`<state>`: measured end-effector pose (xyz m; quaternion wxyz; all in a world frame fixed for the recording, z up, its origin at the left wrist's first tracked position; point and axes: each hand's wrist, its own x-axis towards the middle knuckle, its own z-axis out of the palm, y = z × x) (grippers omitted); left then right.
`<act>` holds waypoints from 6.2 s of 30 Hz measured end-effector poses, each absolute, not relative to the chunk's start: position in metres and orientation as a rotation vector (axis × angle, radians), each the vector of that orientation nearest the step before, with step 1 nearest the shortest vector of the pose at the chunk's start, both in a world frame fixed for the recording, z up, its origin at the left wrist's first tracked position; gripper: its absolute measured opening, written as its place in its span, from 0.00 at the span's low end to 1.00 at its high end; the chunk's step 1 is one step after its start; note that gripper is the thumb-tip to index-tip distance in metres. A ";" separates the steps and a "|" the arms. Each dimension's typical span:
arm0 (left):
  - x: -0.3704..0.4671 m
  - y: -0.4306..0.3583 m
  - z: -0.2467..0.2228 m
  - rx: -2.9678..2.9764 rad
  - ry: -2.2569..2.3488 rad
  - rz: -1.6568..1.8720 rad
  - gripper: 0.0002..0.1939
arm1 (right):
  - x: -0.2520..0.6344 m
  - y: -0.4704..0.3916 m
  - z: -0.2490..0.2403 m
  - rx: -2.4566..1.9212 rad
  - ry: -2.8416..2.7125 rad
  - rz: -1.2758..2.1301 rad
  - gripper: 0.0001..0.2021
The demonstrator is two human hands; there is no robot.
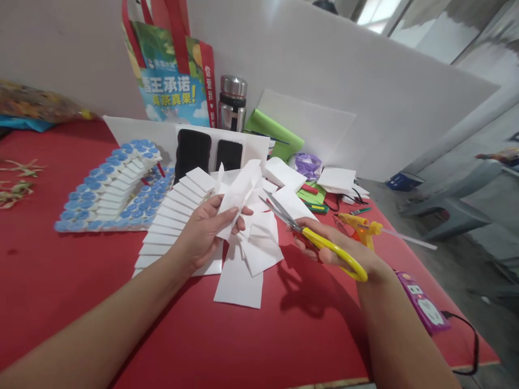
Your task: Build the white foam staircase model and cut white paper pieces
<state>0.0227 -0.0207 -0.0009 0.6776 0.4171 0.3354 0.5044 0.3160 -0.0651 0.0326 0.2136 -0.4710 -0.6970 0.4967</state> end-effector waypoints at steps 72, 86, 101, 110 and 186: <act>0.034 -0.026 -0.001 0.995 0.750 0.955 0.14 | 0.280 -0.066 0.031 -1.332 -1.590 1.623 0.18; 0.032 -0.026 0.002 1.004 0.773 0.936 0.14 | 0.280 -0.065 0.024 -1.391 -1.600 1.497 0.20; 0.033 -0.025 0.000 0.990 0.807 0.920 0.15 | 0.274 -0.064 0.026 -1.418 -1.564 1.529 0.20; 0.032 -0.027 0.003 0.885 0.838 0.939 0.16 | 0.278 -0.061 0.026 -1.396 -1.408 1.462 0.28; 0.041 -0.026 0.000 0.508 0.749 0.915 0.12 | 0.257 -0.045 -0.005 -1.141 -1.350 0.622 0.12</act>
